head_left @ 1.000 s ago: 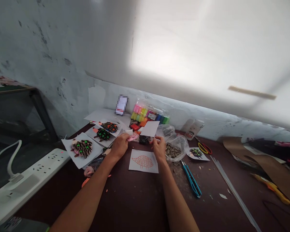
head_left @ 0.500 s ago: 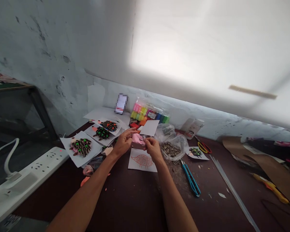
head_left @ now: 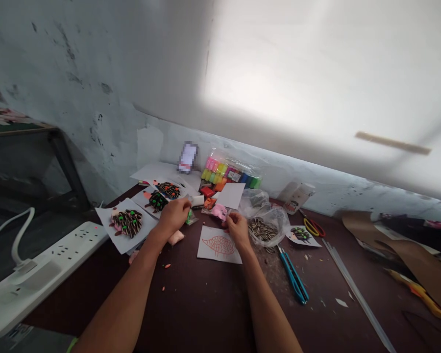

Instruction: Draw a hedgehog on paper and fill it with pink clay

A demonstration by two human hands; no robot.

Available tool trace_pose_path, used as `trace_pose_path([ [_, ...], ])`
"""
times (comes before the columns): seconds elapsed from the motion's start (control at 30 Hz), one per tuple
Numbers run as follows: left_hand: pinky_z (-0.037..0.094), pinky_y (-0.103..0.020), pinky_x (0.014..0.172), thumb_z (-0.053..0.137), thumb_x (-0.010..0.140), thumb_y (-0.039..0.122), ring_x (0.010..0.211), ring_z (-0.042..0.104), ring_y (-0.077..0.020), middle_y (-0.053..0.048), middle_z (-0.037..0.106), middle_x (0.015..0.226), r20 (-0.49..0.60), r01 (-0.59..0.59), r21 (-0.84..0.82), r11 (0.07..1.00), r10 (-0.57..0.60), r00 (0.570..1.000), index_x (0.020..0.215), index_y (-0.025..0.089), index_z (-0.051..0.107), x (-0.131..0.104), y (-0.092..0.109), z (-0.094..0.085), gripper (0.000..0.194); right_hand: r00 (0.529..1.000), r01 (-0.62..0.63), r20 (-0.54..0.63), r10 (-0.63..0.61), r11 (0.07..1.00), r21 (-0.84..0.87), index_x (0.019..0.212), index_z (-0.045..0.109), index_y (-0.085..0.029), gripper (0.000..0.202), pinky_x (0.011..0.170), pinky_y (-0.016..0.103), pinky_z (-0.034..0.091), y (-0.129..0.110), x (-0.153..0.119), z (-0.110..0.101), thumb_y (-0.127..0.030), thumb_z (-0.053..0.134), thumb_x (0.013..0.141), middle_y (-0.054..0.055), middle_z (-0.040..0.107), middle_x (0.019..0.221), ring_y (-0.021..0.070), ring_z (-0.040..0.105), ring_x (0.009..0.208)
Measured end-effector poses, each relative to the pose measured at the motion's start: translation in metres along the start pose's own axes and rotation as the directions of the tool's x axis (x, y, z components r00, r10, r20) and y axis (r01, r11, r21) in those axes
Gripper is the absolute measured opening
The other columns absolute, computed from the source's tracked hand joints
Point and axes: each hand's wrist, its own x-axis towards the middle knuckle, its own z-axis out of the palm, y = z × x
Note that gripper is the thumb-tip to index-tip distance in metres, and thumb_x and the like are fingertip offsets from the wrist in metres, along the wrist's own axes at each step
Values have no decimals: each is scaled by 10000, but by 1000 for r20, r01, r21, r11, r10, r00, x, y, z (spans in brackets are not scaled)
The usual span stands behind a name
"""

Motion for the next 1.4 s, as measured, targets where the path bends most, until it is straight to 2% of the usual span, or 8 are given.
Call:
trace_pose_path([
  [0.13, 486, -312, 845, 599, 793, 142, 998, 678, -265, -98, 754, 1023, 165, -112, 285, 952, 66, 984, 932, 198, 723, -11, 8, -2, 195, 993, 90, -57, -100, 984, -153, 846, 685, -164, 154, 653, 287, 462, -9, -5, -2, -249, 631, 730, 57, 689, 776, 207, 637, 738],
  [0.23, 488, -306, 821, 532, 838, 135, 973, 689, -262, -106, 761, 1006, 115, -80, 283, 956, 49, 992, 947, 191, 737, -11, 16, -5, 239, 939, 240, -120, -322, 863, -444, 915, 685, -168, 160, 698, 289, 432, -23, -15, -1, -232, 582, 813, 75, 684, 861, 199, 609, 774],
  [0.33, 496, -300, 805, 490, 868, 175, 930, 698, -251, -93, 769, 972, -41, -42, 194, 980, 51, 998, 974, 193, 748, -9, 23, -10, 279, 875, 479, 177, -450, 754, -451, 795, 686, -195, 200, 673, 262, 408, -39, -36, 17, -269, 539, 909, 41, 663, 781, 166, 586, 718],
  [0.5, 507, -300, 823, 474, 861, 195, 874, 701, -224, -78, 771, 970, -177, -92, 60, 994, 101, 979, 983, 186, 752, -9, 26, -11, 303, 645, 761, 564, -515, 500, -414, 886, 685, -199, 165, 780, 327, 434, -49, -76, 66, -360, 653, 869, 74, 687, 883, 227, 589, 851],
  [0.73, 503, -289, 814, 481, 850, 189, 869, 701, -215, -72, 773, 958, -188, -131, 6, 991, 130, 974, 949, 181, 747, -10, 26, -8, 283, 663, 748, 575, -479, 458, -480, 894, 655, -181, 105, 782, 336, 435, -46, -78, 69, -222, 627, 802, 82, 680, 863, 234, 581, 836],
  [0.97, 495, -292, 788, 498, 842, 201, 835, 696, -218, -77, 769, 927, -154, -87, -46, 995, 79, 985, 999, 183, 739, -9, 25, -4, 288, 879, 476, 279, -386, 679, -559, 857, 691, -205, 162, 701, 284, 408, -45, -42, 16, -345, 607, 857, 53, 711, 820, 201, 611, 749],
  [1.23, 490, -265, 567, 551, 765, 215, 529, 639, -164, -32, 718, 678, 263, 109, -326, 939, -21, 965, 761, 150, 699, -12, 25, 21, 162, 903, 407, 199, -382, 609, -681, 965, 722, -184, 188, 716, 286, 417, -27, -31, 3, -248, 641, 808, 101, 726, 882, 237, 631, 832],
  [1.4, 496, -284, 481, 640, 759, 535, 474, 631, -191, -58, 660, 576, 541, 370, -403, 837, -108, 834, 609, 138, 624, -15, 27, 26, 425, 964, 266, 122, -237, 864, -427, 879, 709, -178, 298, 641, 270, 437, -36, -38, 10, -457, 610, 853, 58, 710, 787, 199, 625, 710],
])
